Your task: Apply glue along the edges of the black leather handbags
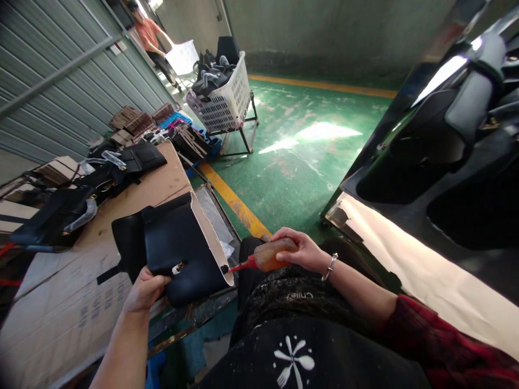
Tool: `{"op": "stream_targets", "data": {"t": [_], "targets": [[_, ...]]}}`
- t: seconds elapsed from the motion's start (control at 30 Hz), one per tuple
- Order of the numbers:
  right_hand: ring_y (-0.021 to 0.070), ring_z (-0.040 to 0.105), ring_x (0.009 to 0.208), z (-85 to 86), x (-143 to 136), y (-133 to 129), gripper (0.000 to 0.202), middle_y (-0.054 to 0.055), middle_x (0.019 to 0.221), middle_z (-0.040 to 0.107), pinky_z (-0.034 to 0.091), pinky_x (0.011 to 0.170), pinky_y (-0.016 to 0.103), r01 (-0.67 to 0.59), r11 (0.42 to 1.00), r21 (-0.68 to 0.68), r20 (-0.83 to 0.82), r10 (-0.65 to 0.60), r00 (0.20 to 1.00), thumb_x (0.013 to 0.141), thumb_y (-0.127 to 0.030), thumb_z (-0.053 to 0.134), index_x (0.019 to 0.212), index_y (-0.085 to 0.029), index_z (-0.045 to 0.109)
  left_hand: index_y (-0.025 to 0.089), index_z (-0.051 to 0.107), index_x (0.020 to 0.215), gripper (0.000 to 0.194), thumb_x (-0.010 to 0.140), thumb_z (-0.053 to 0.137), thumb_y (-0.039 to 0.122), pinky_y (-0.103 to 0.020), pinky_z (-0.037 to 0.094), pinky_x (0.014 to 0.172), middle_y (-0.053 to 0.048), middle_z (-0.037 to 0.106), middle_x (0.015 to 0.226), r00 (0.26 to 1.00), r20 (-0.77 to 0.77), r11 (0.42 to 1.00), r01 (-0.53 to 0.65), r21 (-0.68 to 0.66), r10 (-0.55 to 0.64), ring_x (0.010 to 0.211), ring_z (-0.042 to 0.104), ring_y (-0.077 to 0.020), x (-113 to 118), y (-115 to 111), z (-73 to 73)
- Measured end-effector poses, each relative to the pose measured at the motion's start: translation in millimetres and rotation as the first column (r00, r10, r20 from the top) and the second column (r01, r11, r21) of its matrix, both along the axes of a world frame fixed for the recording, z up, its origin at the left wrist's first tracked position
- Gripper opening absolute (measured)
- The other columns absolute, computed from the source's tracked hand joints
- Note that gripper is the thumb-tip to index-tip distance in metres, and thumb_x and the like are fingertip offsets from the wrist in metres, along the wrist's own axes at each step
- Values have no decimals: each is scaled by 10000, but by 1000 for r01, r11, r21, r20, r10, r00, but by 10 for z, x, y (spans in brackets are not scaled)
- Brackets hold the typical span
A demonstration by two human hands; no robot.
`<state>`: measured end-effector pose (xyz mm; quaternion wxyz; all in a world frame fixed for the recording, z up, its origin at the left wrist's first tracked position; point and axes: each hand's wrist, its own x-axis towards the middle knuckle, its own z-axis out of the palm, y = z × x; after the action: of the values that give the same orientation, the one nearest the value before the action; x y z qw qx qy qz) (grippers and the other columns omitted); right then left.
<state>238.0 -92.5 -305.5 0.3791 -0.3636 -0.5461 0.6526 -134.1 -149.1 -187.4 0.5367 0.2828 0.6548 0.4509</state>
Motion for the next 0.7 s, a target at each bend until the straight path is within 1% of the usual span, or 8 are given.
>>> {"op": "stream_targets", "data": {"t": [0.13, 0.27, 0.4, 0.5, 0.63, 0.7], "targets": [[197, 630, 764, 22, -12, 20, 477, 33, 866, 678, 537, 683, 303, 24, 1000, 19, -18, -24, 1000, 664, -564, 798, 955, -208, 673, 159, 788, 701, 334, 371, 799, 104, -303, 580, 627, -90, 763, 761, 1000, 7, 1000, 15, -5, -15, 641, 703, -242, 3, 15, 9], [212, 638, 784, 8, -22, 6, 502, 38, 875, 681, 542, 704, 318, 58, 998, 31, -15, -58, 998, 643, -603, 795, 940, -216, 681, 160, 785, 697, 338, 367, 799, 92, -298, 578, 622, -84, 762, 753, 1000, 5, 1000, 7, 2, -7, 635, 701, -237, -6, 17, 12], [219, 639, 779, -32, -5, -17, 522, 37, 857, 684, 543, 689, 320, 110, 994, -1, 0, -110, 994, 624, -614, 804, 945, -221, 678, 159, 783, 691, 328, 371, 800, 91, -295, 578, 617, -79, 761, 746, 1000, -1, 1000, 0, 5, 0, 628, 697, -230, -22, 16, -3], [227, 643, 784, -32, -19, -15, 524, 36, 854, 686, 546, 683, 324, 143, 989, -29, 5, -143, 990, 618, -622, 803, 943, -230, 676, 161, 788, 704, 342, 371, 805, 88, -273, 574, 607, -75, 761, 743, 1000, 2, 1000, 6, 4, -6, 621, 694, -216, -33, 22, -14], [224, 657, 818, -8, -75, -6, 502, 45, 929, 702, 551, 735, 328, 90, 996, -6, -27, -90, 996, 627, -587, 811, 943, -219, 682, 156, 790, 713, 351, 368, 813, 95, -266, 576, 602, -80, 763, 755, 1000, 7, 1000, 9, -5, -9, 621, 699, -216, -29, 31, -3], [213, 657, 810, -13, -80, -11, 480, 42, 932, 703, 549, 736, 319, 64, 998, -1, -34, -64, 997, 642, -560, 813, 948, -213, 683, 156, 791, 721, 355, 371, 814, 100, -274, 580, 600, -87, 764, 765, 1000, 7, 1000, 13, -18, -13, 630, 705, -227, -25, 32, 5]]}}
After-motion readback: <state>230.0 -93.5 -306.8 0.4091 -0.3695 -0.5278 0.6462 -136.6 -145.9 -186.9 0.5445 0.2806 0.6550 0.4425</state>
